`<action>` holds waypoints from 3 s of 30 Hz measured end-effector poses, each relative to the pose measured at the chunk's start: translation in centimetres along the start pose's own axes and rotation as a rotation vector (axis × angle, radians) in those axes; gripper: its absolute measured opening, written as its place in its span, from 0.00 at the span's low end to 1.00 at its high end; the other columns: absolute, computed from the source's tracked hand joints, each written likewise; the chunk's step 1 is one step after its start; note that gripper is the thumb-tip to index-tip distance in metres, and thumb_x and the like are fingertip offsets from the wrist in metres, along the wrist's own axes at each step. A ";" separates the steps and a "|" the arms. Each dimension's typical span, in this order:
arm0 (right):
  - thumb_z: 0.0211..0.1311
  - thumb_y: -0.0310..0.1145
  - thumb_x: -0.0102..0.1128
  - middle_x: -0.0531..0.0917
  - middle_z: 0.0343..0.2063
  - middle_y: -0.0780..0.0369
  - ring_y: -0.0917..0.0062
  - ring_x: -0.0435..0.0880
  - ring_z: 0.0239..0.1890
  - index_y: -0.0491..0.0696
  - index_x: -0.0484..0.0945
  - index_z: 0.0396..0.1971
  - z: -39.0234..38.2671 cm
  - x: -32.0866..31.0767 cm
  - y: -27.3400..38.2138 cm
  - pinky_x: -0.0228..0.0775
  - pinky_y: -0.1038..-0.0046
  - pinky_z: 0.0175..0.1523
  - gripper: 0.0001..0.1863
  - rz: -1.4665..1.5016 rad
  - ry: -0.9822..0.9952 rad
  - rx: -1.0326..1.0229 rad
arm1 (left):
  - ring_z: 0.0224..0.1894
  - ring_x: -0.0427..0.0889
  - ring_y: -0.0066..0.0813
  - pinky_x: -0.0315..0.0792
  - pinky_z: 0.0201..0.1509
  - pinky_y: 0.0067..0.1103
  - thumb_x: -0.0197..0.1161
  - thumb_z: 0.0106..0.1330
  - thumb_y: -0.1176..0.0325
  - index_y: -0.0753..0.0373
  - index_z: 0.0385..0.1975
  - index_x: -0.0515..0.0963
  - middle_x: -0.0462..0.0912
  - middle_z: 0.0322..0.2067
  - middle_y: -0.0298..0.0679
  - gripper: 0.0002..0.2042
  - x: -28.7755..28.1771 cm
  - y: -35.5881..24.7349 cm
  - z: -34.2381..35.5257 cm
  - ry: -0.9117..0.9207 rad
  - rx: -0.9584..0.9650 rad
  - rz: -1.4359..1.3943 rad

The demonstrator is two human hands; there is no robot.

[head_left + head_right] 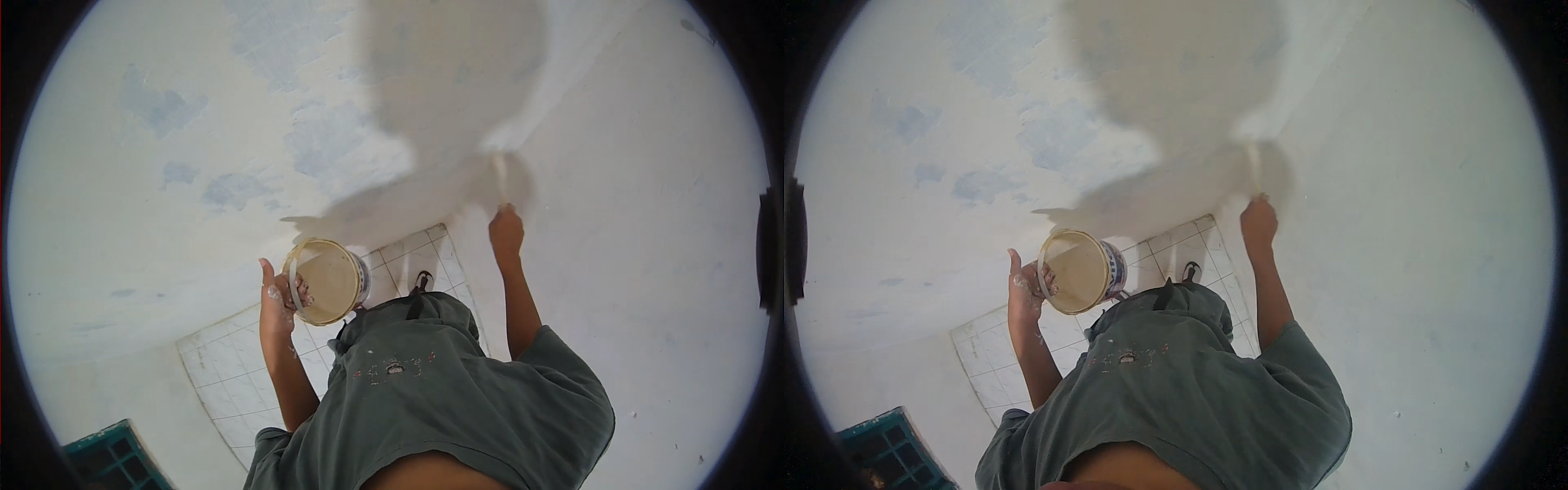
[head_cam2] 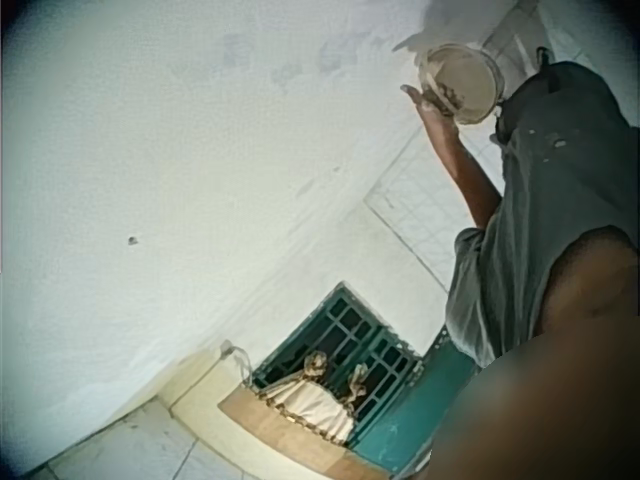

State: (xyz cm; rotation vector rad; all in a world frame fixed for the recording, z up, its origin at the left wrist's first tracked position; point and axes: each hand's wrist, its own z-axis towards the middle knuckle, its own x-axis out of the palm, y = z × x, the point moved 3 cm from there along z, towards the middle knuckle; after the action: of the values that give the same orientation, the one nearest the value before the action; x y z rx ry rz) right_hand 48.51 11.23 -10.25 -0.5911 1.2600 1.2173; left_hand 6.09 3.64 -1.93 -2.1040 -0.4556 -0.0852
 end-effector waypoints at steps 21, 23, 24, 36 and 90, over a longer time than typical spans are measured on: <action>0.53 0.30 0.48 0.77 0.20 0.57 0.65 0.78 0.24 0.45 0.73 0.25 0.2 2.7 0.4 0.70 0.65 0.27 0.06 0.030 0.066 -0.306 | 0.15 0.64 0.24 0.63 0.23 0.17 0.29 0.55 0.29 0.58 0.17 0.64 0.63 0.12 0.32 0.34 0.2 -0.4 -0.2 0.067 -0.046 0.046; 0.57 0.32 0.46 0.77 0.19 0.55 0.63 0.79 0.23 0.44 0.73 0.26 1.5 0.7 -1.9 0.70 0.64 0.27 0.09 0.002 -0.047 -0.231 | 0.15 0.64 0.23 0.63 0.23 0.17 0.30 0.55 0.29 0.58 0.17 0.64 0.63 0.12 0.32 0.34 0.5 -0.4 -0.4 0.004 -0.030 0.039; 0.57 0.32 0.46 0.77 0.19 0.55 0.63 0.79 0.23 0.44 0.73 0.26 1.7 0.1 -1.7 0.70 0.64 0.27 0.09 0.000 -0.045 -0.237 | 0.15 0.64 0.23 0.63 0.23 0.17 0.30 0.55 0.29 0.58 0.17 0.64 0.63 0.12 0.32 0.34 0.4 -0.4 -0.5 0.001 -0.031 0.033; 0.58 0.31 0.41 0.77 0.22 0.53 0.60 0.79 0.27 0.39 0.72 0.33 -7.7 6.8 8.2 0.72 0.62 0.31 0.12 0.120 0.302 -0.266 | 0.14 0.64 0.24 0.62 0.22 0.18 0.31 0.55 0.29 0.58 0.15 0.64 0.64 0.12 0.31 0.34 0.0 -0.4 -0.8 0.025 -0.071 0.035; 0.61 0.43 0.48 0.58 0.09 0.74 0.92 0.50 0.08 0.48 0.67 0.19 1.6 -15.3 7.6 0.38 0.85 0.12 0.17 1.393 0.417 0.493 | 0.14 0.68 0.25 0.70 0.23 0.20 0.35 0.56 0.31 0.59 0.14 0.64 0.65 0.11 0.33 0.32 -0.9 -0.1 -0.1 0.054 -0.136 0.055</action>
State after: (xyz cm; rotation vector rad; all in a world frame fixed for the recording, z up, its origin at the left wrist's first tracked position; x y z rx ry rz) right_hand 44.43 9.62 6.35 0.5899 2.3761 1.7838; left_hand 5.18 3.33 -1.98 -2.2401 -0.3685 -0.1445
